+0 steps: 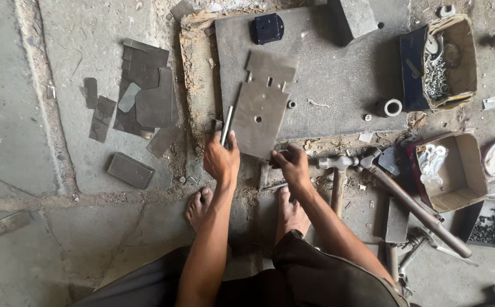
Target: The person hammers a metal punch tool into a rectangular metal plate to create holes. They repeatedly position the punch, strike it with a hammer, and flip the plate to work on different areas.
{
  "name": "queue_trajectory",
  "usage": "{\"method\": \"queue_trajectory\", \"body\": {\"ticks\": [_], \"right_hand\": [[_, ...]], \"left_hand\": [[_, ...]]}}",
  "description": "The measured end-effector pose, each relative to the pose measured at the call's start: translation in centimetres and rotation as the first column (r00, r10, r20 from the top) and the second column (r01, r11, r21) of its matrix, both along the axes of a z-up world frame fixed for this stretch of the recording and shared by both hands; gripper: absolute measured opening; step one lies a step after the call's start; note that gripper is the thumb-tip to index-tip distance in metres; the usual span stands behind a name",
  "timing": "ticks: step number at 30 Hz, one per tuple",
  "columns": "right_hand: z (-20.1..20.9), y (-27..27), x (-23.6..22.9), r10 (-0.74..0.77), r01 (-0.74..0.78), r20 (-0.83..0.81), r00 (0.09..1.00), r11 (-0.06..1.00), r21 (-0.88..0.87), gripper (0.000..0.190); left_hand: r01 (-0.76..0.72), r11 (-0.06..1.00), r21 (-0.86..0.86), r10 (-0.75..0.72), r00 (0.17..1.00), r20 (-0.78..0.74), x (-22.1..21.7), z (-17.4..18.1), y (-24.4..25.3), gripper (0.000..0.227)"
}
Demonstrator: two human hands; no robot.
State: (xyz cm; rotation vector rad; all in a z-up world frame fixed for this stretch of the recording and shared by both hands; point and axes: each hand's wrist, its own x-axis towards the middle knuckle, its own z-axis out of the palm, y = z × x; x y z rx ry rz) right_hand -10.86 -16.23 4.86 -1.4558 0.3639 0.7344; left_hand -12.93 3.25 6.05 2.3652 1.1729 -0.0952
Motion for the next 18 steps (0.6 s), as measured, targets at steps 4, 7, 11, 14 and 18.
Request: {"method": "queue_trajectory", "body": {"ticks": [4,7,11,14,18], "right_hand": [[1.7,-0.2,2.4,0.139,-0.136,0.076,0.987,0.989,-0.05,0.018],[5.1,-2.0,5.4,0.181,-0.173,0.037,0.983,0.972,-0.162,0.022],[7.6,-3.9,6.5,-0.008,0.01,0.015,1.0,0.992,-0.124,0.025],[7.1,-5.8,6.2,-0.203,0.202,0.006,0.979,0.977,0.065,0.025],[5.0,-7.3,5.0,-0.328,0.311,0.017,0.944,0.908,0.28,0.025]], "left_hand": [[-0.165,0.872,-0.461,0.226,0.971,0.08,-0.6,0.0,0.8,0.038],[-0.152,0.801,-0.579,0.378,0.879,0.291,-0.7,0.1,-0.5,0.032],[0.131,0.838,-0.529,0.197,0.832,0.518,-0.2,0.4,-4.5,0.031],[0.078,0.653,-0.753,0.256,0.913,0.317,0.6,0.6,-6.2,0.037],[0.22,0.715,-0.664,0.098,0.908,0.406,0.5,0.0,-7.3,0.041]]}}
